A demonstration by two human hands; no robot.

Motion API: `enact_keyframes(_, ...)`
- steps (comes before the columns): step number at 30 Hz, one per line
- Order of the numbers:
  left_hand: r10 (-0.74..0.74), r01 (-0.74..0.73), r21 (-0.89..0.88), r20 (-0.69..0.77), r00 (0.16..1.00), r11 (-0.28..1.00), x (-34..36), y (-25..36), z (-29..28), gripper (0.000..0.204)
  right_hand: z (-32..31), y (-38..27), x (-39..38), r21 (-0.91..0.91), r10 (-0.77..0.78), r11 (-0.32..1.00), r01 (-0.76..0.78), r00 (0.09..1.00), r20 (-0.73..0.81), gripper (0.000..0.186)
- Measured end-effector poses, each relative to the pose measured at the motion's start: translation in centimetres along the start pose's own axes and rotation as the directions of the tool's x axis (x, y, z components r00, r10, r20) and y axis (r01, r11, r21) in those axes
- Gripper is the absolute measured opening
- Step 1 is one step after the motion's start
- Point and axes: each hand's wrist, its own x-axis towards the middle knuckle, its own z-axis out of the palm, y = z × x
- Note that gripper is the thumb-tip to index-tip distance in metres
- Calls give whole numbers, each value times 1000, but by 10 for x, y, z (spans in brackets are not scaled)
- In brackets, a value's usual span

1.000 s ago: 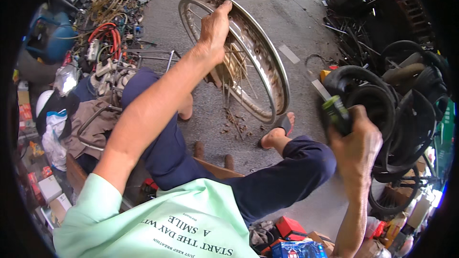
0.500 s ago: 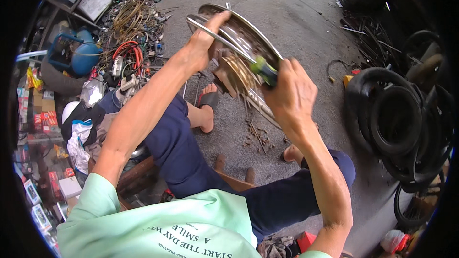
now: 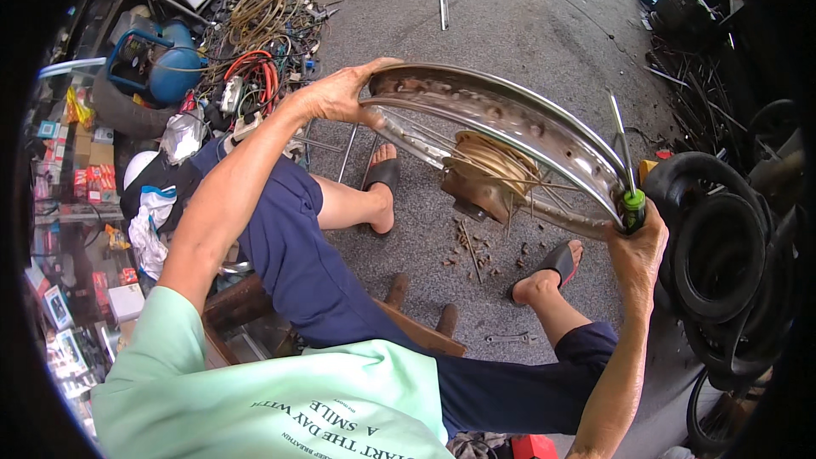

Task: The person sits on the floor and uses a screwdriver to adjust the spokes of a bicycle wheel. They repeatedly rotate the wheel and tighten or loosen individual spokes to true the rim.

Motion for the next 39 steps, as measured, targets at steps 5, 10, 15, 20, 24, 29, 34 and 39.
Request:
enact_keyframes(5, 13, -17, -47, -99, 995, 999, 21, 42, 9, 62, -4, 47, -7, 72, 29, 997, -29, 1000, -2, 23)
enact_keyframes(10, 309, -280, 136, -300, 903, 950, 23, 83, 4, 48, -1, 79, 4, 174, 40, 984, -40, 999, 5, 20)
enact_keyframes(15, 299, -254, 158, -475, 827, 954, -6, 112, -32, 35, 13, 44, 8, 396, 14, 918, -21, 1000, 23, 16)
enact_keyframes(20, 291, -202, 238, -445, 847, 950, 6, 84, -18, 36, 34, 24, 16, 154, 34, 987, -46, 996, 79, 24)
enact_keyframes(24, 397, -223, 374, -495, 773, 900, 17, 99, 5, 43, 29, 10, 24, -61, 181, 981, -184, 982, -48, 34)
enact_keyframes(29, 392, -299, 264, -456, 799, 917, 27, 131, 31, 48, 17, 5, 32, -146, 161, 968, -205, 950, -266, 38)
enact_keyframes(34, 486, -374, 330, -392, 781, 867, 36, 145, 34, 66, 7, -4, 36, -306, 78, 936, -172, 952, -297, 38)
enact_keyframes(39, 125, -55, 321, -202, 971, 945, 23, 130, 14, 87, -2, 38, 42, -250, 186, 937, -243, 955, -232, 37)
